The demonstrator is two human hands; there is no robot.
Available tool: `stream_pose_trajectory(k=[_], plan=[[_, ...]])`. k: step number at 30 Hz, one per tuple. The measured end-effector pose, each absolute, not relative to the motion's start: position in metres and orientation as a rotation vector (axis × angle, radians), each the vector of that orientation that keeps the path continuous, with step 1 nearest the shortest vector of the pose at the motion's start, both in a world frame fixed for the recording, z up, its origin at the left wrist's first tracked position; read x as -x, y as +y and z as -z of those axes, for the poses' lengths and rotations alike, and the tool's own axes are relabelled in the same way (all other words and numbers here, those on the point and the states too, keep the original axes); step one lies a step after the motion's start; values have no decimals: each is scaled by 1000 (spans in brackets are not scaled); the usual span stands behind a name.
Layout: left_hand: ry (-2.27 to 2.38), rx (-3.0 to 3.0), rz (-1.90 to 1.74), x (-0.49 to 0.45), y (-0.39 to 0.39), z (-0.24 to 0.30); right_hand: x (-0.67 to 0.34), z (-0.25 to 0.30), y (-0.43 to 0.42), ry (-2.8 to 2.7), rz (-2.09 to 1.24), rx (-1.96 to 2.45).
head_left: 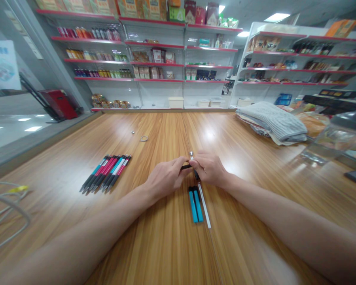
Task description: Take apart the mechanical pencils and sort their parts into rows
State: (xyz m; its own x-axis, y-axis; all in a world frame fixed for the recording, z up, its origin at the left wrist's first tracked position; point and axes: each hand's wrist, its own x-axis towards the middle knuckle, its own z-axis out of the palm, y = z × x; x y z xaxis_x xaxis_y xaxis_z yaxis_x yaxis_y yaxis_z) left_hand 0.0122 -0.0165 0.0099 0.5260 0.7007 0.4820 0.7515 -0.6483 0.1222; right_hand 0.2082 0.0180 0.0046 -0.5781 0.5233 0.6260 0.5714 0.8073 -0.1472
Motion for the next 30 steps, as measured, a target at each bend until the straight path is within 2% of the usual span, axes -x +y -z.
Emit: stream_pose_trajectory(k=[10,22,30], plan=[[-1267,2665,675,-9,-14,-5,-209,-5,19,-2353,121,766],[-1243,2682,782,-9,-14,-7,-211,-4,22,-2328,69,763],[-1338,2651,563,-5,-14,-9,-213,-2,26,-2302,14,723]])
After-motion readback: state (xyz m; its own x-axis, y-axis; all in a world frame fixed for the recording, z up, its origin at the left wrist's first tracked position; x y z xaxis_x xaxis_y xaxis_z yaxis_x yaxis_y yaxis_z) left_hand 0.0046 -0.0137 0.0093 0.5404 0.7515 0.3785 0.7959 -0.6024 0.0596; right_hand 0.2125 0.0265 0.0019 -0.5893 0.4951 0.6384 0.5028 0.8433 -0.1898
